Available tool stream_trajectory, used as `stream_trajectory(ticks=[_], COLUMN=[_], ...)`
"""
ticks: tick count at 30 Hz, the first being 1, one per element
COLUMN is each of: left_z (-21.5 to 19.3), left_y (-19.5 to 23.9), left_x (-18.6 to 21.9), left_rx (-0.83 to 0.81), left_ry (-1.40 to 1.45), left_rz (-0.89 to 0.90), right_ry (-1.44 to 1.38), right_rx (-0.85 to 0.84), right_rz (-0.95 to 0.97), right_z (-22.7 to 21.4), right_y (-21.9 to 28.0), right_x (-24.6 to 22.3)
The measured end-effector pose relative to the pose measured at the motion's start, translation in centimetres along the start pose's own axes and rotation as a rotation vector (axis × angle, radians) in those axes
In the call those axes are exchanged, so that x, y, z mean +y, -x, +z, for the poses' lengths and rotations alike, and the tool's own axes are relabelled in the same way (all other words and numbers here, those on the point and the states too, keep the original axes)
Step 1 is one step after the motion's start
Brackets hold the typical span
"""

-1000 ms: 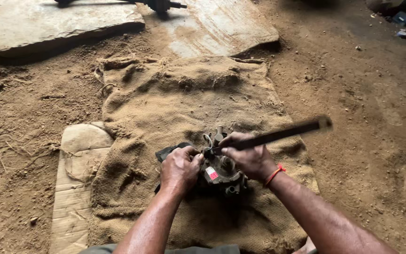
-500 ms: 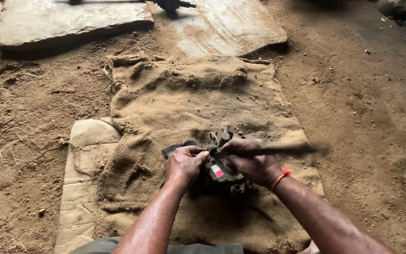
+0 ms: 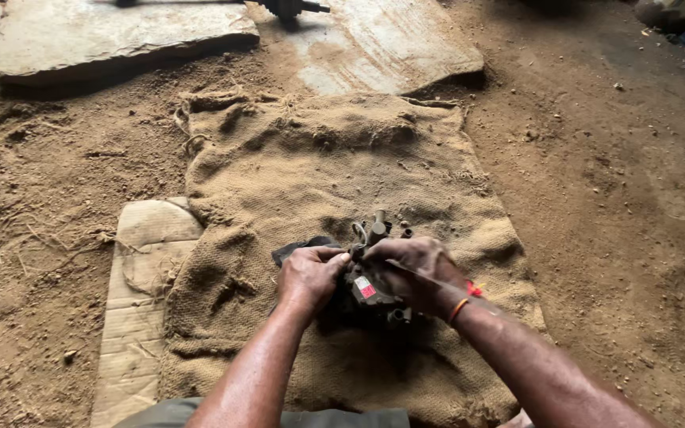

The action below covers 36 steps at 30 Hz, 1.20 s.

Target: The person is sitting on the ground and using a metal file to scrape and clean a mechanical part, likely a distributor cap. They hold the part steady with one hand while filing with the other, occasionally adjusting their grip and the part's position.

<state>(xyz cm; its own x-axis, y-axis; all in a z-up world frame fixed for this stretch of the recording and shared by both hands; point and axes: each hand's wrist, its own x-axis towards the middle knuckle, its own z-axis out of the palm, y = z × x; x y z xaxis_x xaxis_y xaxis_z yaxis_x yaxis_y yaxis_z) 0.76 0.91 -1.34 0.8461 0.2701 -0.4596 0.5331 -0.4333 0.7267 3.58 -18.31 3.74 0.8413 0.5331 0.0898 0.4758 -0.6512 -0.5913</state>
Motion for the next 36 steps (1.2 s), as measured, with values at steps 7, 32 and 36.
stream_trajectory(ticks=[7,32,36], left_z=[-0.3,-0.2,-0.2], left_y=[0.0,-1.0,-1.2], left_x=[0.1,-0.5,-0.5], left_rx=[-0.032,-0.061,-0.028], left_ry=[0.031,0.129,0.119], left_rz=[-0.069,-0.059,-0.031], right_ry=[-0.163,-0.212,-0.391], right_rx=[0.019,0.016,0.007], right_rz=[0.027,0.105,0.096], right_z=[0.4,1.3,1.6], right_y=[0.1,0.8,0.6], right_x=[0.7,-0.4,-0.1])
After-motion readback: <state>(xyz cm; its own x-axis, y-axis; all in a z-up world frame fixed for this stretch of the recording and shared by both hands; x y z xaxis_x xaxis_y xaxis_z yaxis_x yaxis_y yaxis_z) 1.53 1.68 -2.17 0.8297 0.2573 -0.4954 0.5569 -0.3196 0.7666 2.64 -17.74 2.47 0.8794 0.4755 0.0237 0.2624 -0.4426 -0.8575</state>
